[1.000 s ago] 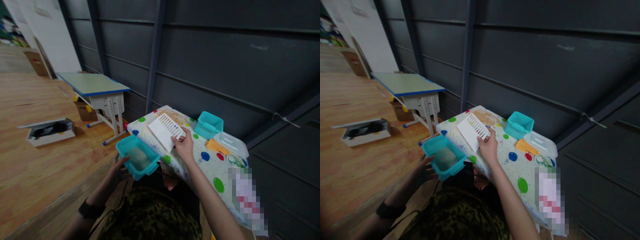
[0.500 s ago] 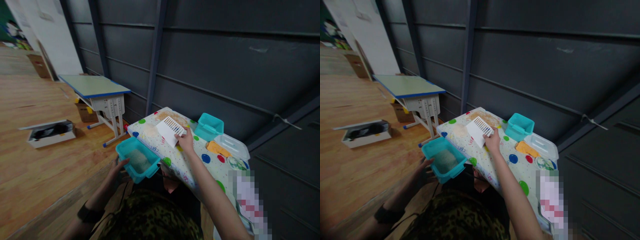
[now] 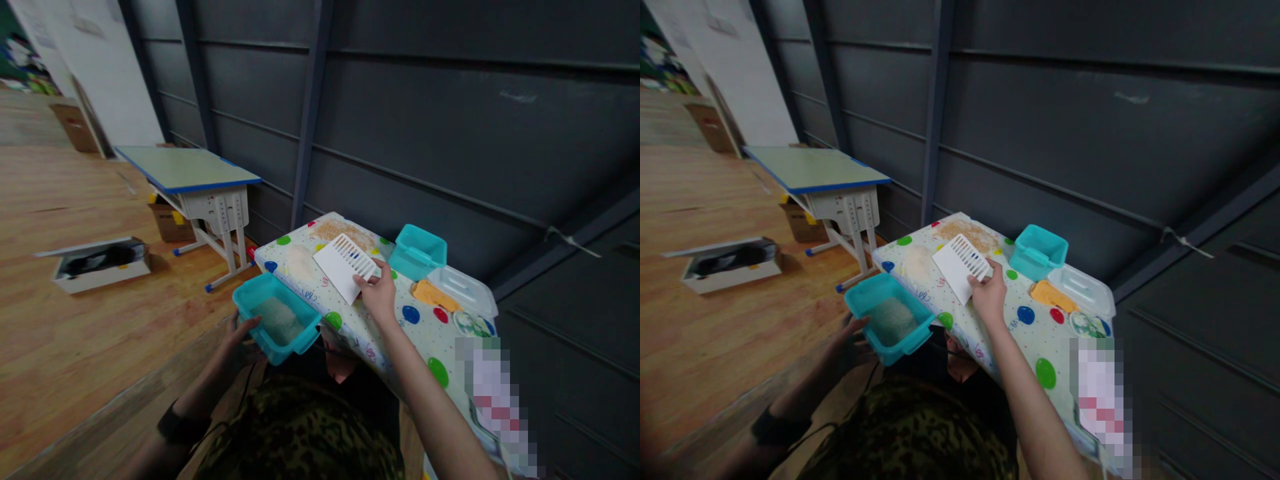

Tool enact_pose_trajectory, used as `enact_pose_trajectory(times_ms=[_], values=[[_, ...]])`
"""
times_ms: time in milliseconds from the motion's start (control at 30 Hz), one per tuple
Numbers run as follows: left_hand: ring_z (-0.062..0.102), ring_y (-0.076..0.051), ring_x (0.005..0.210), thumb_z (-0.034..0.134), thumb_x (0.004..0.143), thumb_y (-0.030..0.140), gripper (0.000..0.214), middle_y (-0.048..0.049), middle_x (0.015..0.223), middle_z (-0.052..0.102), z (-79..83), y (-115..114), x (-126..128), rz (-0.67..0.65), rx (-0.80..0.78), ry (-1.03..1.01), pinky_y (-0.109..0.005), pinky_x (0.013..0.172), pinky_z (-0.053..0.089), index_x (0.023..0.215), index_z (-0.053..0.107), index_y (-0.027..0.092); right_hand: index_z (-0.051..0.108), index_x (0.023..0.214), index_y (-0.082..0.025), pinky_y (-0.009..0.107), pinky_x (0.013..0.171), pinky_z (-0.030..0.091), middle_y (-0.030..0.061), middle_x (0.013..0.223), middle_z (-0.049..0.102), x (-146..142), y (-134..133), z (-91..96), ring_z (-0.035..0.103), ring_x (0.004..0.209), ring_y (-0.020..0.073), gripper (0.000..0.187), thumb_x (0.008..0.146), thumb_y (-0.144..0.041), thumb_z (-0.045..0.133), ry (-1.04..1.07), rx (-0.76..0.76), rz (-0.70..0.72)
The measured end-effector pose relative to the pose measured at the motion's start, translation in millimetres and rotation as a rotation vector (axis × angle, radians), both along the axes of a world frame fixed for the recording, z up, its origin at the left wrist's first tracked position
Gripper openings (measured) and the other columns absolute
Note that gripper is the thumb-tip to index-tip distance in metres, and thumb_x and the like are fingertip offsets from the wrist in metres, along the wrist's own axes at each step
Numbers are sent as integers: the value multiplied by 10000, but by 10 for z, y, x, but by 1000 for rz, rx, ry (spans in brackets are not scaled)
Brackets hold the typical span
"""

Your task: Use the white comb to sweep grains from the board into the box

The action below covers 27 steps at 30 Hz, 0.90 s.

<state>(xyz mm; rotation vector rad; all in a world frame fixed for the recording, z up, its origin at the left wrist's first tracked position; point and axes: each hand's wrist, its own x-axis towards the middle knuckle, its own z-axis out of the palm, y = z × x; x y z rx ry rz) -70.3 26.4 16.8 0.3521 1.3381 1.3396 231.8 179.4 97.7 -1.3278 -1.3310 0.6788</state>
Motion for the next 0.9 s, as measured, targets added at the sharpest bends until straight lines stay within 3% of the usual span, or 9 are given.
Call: enact_pose_trajectory(times_ms=[300,567,733,900], values=[[796,-266,665,998,891,419,1099,-58,1032,737,-21,11,6,8,-9,-14,-401,592,690,1801,386,340,657,1403,-259,463,767,700,50,922,891,-96,-374,-32,866,814,349,632,812,-436,796,-72,-43,21],[782,-254,647,991,889,398,1048,-67,1065,735,-66,23,27,35,1,-19,-408,582,691,1771,429,338,657,1403,-260,478,810,702,86,995,913,-59,-605,84,893,913,374,614,836,-466,766,-103,4,-24],[821,-293,673,927,940,388,999,-67,1048,740,-79,57,21,41,-35,8,-403,553,686,1785,395,354,660,1414,-251,457,718,676,60,876,887,-73,-713,31,866,797,367,642,832,-501,764,-99,-37,-8],[793,-243,638,872,1001,380,934,-30,1018,725,-59,65,17,26,-65,22,-380,564,693,1792,378,365,659,1426,-248,393,646,655,60,918,904,-208,-895,25,868,789,334,638,845,-485,776,-36,-58,36]])
